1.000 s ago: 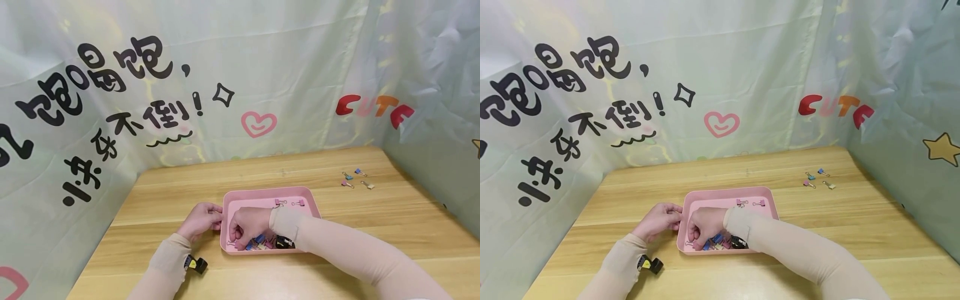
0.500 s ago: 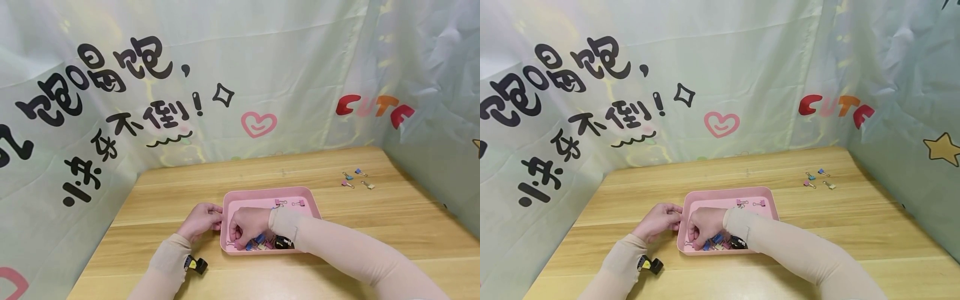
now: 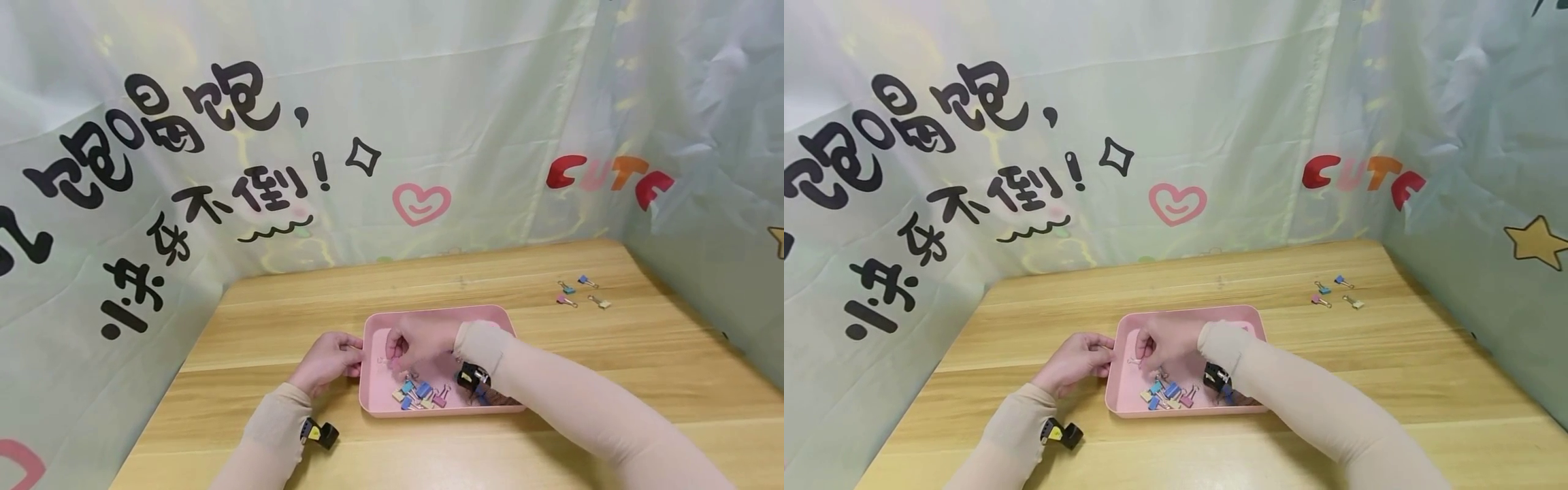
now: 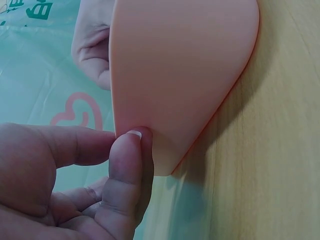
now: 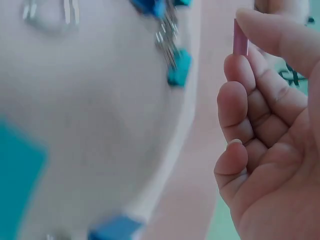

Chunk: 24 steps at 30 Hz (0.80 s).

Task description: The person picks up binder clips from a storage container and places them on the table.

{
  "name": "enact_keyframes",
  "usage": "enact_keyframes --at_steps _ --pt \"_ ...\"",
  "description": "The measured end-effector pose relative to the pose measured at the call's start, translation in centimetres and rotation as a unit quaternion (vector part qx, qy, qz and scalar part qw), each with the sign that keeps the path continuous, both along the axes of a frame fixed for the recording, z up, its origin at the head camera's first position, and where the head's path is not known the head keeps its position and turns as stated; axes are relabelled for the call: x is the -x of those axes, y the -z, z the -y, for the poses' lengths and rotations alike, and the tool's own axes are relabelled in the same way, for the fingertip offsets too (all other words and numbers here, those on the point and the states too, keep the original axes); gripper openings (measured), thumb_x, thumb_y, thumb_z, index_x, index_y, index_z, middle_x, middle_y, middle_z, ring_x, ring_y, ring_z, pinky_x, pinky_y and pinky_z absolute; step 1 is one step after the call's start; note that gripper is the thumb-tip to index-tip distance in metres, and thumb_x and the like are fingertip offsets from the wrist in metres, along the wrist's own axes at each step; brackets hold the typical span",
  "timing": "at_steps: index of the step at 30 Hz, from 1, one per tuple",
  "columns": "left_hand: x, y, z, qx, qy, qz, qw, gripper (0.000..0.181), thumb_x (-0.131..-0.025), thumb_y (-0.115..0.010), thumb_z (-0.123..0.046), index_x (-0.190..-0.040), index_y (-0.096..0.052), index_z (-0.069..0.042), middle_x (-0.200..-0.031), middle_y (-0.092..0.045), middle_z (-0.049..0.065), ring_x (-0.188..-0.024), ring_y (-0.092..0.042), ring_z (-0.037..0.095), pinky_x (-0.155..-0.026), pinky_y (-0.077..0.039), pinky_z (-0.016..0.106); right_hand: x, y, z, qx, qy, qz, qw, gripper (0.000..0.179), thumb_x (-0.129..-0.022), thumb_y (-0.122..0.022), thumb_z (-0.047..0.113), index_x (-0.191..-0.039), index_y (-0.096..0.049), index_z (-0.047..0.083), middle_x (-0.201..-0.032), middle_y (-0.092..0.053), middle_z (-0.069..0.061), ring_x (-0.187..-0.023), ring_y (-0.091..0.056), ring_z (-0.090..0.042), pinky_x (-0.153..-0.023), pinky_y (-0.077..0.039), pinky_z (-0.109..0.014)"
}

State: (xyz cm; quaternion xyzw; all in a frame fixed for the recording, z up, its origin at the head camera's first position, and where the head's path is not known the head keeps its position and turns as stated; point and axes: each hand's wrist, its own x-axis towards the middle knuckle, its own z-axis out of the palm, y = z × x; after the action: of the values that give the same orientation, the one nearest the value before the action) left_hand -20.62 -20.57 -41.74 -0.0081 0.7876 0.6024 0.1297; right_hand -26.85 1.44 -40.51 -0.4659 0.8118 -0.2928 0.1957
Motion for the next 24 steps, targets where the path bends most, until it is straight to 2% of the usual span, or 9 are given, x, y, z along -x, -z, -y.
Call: enact_keyframes --at_steps 6,11,16,20,24 --pt "-0.1 0.0 -0.1 0.003 0.000 0.000 1.0000 0.026 -0.087 -0.062 0.002 -0.110 -0.058 0.013 -0.091 -0.064 0.019 -0.067 -0.061 0.016 -0.061 -0.055 0.026 1.5 -1.4 -3.0 0.038 0.024 -0.019 0.9988 0.007 -0.081 -0.077 0.016 -0.084 -0.071 0.015 -0.076 -0.066 0.009 -0.068 -0.059 -0.006 -0.062 -0.051 -0.021" --pt "-0.2 0.1 -0.1 0.000 0.004 -0.005 1.0000 0.026 -0.088 -0.062 0.002 -0.111 -0.057 0.014 -0.090 -0.064 0.018 -0.067 -0.060 0.017 -0.062 -0.055 0.028 2.6 -2.6 -6.4 0.047 0.080 -0.021 0.9955 0.010 -0.083 -0.074 0.014 -0.092 -0.073 0.011 -0.079 -0.068 0.007 -0.073 -0.062 -0.010 -0.066 -0.054 -0.025" --pt "-0.3 0.1 0.0 -0.001 0.006 -0.004 1.0000 0.027 -0.088 -0.062 0.001 -0.112 -0.057 0.014 -0.090 -0.064 0.018 -0.067 -0.060 0.016 -0.062 -0.055 0.027 4.0 -3.1 -10.6 0.040 0.157 -0.041 0.9859 0.014 -0.083 -0.075 0.021 -0.095 -0.073 0.012 -0.083 -0.068 0.007 -0.078 -0.064 -0.012 -0.074 -0.054 -0.029" --pt "-0.2 0.2 0.0 -0.003 0.006 -0.001 1.0000 0.027 -0.088 -0.062 0.002 -0.111 -0.057 0.014 -0.090 -0.064 0.018 -0.068 -0.060 0.016 -0.062 -0.055 0.027 5.3 -2.7 -14.6 0.037 0.210 -0.038 0.9762 0.022 -0.083 -0.076 0.025 -0.098 -0.072 0.009 -0.085 -0.069 0.005 -0.081 -0.064 -0.013 -0.076 -0.053 -0.030" --pt "-0.1 0.2 0.2 -0.002 0.003 -0.001 1.0000 0.026 -0.088 -0.061 0.002 -0.111 -0.057 0.013 -0.092 -0.064 0.019 -0.069 -0.061 0.017 -0.062 -0.055 0.026 5.9 -2.4 -19.2 0.031 0.263 -0.035 0.9638 0.037 -0.082 -0.076 0.035 -0.103 -0.071 0.005 -0.089 -0.069 0.001 -0.083 -0.062 -0.014 -0.075 -0.052 -0.030"
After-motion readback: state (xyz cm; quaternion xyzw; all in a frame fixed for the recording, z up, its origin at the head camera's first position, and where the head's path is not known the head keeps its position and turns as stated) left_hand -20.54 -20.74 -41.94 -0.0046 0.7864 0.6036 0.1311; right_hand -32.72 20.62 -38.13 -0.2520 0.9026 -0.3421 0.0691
